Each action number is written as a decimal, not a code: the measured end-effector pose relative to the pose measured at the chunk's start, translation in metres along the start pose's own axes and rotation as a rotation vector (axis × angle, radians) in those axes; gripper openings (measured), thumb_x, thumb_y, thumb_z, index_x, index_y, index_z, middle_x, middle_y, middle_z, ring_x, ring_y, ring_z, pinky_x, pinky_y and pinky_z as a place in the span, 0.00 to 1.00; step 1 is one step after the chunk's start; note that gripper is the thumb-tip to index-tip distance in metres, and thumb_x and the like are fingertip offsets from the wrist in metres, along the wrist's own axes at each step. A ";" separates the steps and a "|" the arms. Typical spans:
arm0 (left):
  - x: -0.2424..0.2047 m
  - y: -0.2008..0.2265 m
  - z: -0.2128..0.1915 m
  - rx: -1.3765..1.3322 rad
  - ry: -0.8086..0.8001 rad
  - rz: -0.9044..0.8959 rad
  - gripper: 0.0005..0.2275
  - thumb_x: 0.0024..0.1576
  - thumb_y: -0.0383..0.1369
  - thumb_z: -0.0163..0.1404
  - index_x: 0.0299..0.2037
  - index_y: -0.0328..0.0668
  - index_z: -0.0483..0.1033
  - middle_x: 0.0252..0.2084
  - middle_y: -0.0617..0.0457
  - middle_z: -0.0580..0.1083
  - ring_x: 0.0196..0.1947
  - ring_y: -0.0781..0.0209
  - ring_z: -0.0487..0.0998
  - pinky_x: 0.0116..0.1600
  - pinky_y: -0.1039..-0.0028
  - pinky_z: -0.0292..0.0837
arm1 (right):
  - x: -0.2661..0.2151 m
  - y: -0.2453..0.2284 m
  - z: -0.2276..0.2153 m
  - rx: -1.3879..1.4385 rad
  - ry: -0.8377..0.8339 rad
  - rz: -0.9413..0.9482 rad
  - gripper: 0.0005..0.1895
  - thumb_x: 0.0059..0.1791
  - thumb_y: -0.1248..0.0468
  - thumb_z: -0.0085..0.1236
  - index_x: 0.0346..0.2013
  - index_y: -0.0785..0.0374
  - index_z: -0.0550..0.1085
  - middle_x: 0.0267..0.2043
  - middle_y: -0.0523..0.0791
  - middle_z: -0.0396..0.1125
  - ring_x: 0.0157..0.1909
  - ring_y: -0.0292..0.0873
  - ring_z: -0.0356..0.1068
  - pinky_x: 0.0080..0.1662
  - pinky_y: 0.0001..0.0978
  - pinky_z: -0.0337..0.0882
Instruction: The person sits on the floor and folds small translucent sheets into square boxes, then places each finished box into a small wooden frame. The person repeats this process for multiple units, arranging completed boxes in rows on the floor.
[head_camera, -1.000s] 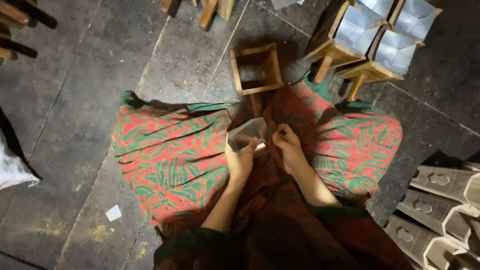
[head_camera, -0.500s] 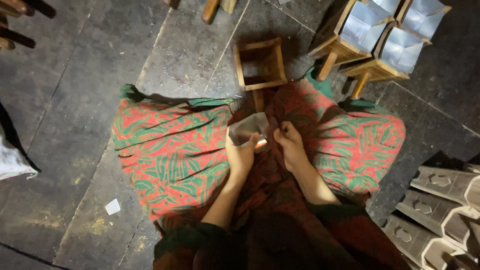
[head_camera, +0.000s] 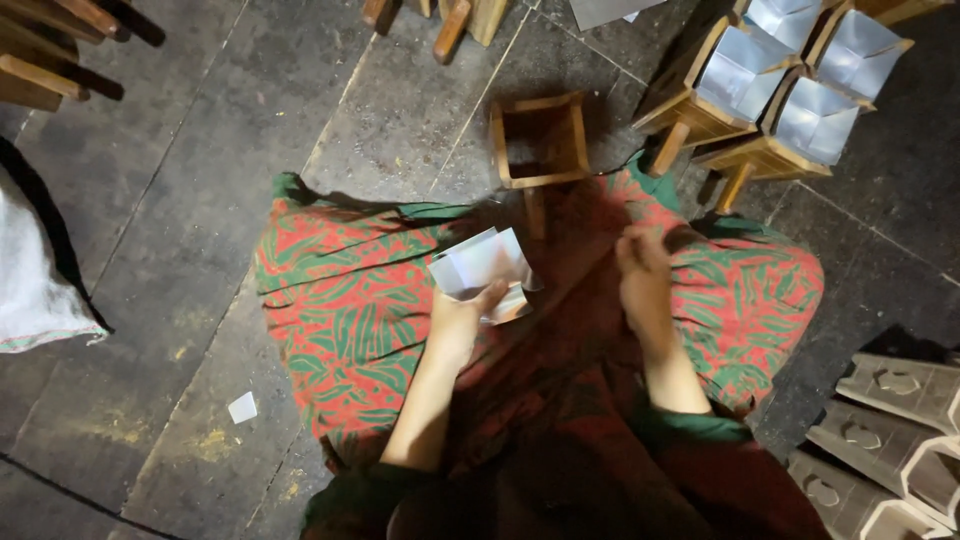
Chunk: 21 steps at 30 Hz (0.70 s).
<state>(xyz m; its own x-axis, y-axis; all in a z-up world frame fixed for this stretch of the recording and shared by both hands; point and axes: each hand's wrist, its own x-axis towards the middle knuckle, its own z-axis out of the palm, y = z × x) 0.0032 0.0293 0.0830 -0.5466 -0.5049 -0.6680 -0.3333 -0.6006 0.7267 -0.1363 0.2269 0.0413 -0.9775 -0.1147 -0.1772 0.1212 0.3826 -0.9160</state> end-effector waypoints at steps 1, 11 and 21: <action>-0.001 0.002 -0.002 0.001 -0.004 0.002 0.26 0.44 0.27 0.69 0.54 0.32 0.74 0.44 0.44 0.78 0.44 0.57 0.76 0.49 0.65 0.73 | 0.011 0.011 -0.007 0.001 0.004 -0.002 0.04 0.57 0.67 0.52 0.45 0.56 0.73 0.38 0.41 0.59 0.44 0.39 0.60 0.49 0.32 0.62; 0.013 -0.058 -0.008 0.095 -0.093 0.263 0.10 0.48 0.28 0.66 0.35 0.33 0.80 0.31 0.47 0.76 0.32 0.58 0.73 0.41 0.67 0.70 | -0.027 0.017 -0.017 0.711 -0.303 0.310 0.20 0.47 0.78 0.50 0.53 0.63 0.71 0.28 0.34 0.66 0.25 0.26 0.67 0.31 0.13 0.65; 0.029 -0.104 0.008 0.181 -0.003 0.289 0.09 0.49 0.29 0.66 0.34 0.41 0.79 0.30 0.51 0.78 0.31 0.61 0.77 0.44 0.68 0.71 | -0.044 0.044 0.009 0.004 -0.389 0.042 0.07 0.52 0.62 0.63 0.43 0.57 0.76 0.37 0.42 0.74 0.43 0.38 0.73 0.51 0.35 0.71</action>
<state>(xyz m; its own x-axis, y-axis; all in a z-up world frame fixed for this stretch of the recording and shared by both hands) 0.0164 0.0817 -0.0103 -0.6409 -0.6361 -0.4296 -0.2945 -0.3131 0.9029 -0.0863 0.2403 0.0058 -0.8334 -0.4382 -0.3367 0.1607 0.3908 -0.9063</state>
